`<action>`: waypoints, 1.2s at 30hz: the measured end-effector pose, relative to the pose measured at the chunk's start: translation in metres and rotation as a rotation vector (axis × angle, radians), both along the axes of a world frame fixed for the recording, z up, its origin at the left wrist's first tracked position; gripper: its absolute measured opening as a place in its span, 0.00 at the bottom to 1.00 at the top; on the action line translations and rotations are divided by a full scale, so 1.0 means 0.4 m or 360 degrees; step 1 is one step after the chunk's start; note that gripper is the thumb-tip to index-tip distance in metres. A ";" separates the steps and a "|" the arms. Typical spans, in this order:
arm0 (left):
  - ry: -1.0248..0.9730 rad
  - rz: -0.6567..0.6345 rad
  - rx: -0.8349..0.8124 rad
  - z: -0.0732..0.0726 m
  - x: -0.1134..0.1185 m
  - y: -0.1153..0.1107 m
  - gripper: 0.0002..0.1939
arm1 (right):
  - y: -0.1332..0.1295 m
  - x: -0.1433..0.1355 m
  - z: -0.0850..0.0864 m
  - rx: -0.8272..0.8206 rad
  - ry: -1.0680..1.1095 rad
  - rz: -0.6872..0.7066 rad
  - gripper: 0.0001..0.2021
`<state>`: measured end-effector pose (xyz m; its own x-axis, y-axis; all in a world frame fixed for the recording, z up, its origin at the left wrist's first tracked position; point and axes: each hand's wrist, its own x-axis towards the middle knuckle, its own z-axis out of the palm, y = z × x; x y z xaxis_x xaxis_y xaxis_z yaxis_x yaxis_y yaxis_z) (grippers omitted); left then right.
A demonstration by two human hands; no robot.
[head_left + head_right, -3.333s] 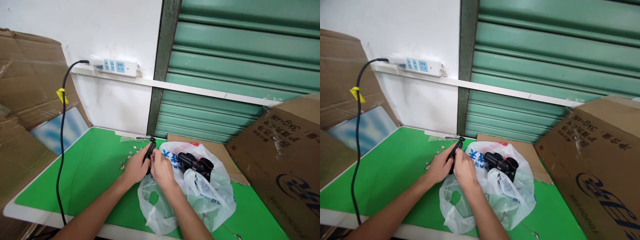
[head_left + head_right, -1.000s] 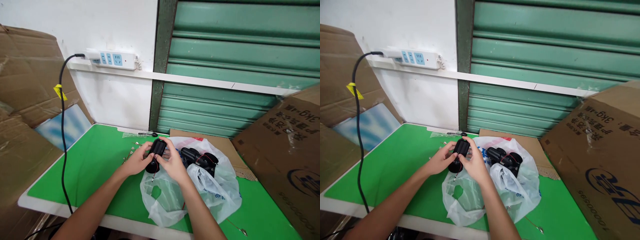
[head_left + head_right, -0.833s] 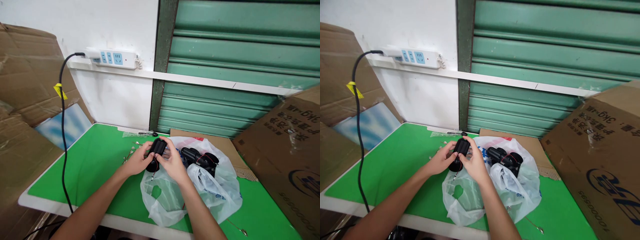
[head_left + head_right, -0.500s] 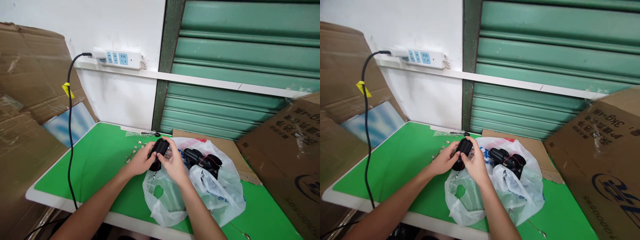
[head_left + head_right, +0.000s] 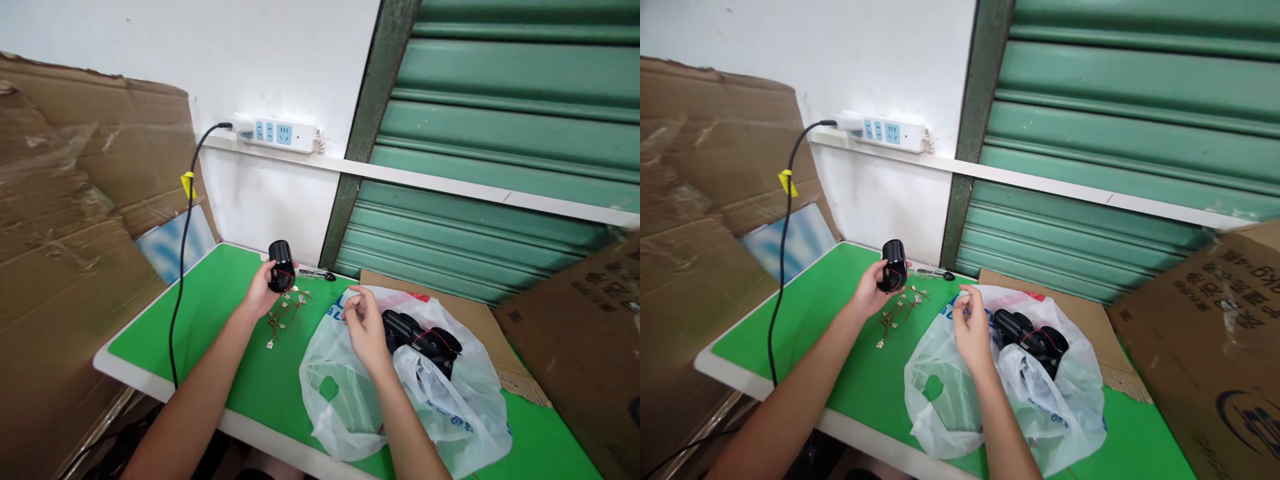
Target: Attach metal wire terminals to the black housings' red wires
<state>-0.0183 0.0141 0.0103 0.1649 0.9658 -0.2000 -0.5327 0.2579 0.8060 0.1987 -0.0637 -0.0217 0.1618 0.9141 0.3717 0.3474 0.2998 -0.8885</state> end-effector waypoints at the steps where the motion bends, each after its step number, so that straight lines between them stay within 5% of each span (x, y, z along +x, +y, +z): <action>1: -0.0055 0.0009 -0.0046 0.005 -0.009 0.002 0.20 | 0.000 -0.002 -0.003 0.0004 -0.0083 0.0046 0.15; 7: -0.0248 0.0005 -0.0153 0.005 -0.022 0.013 0.16 | 0.011 -0.056 0.017 -0.0124 -0.0726 0.0217 0.15; 15: -0.0338 0.0145 -0.0092 -0.009 -0.026 0.023 0.07 | 0.062 -0.170 0.056 -0.0592 -0.1704 0.0106 0.07; 21: -0.0329 0.0080 -0.0173 -0.001 -0.030 0.021 0.12 | 0.053 -0.147 0.050 -0.0490 -0.1703 0.0125 0.08; 30: -0.0008 -0.0799 -0.0261 -0.017 -0.025 0.003 0.23 | 0.013 0.021 0.036 0.0231 -0.1266 0.0087 0.05; 36: 0.0054 -0.0973 -0.0284 -0.013 -0.010 -0.013 0.25 | -0.007 0.038 0.044 0.0244 -0.1236 0.0091 0.05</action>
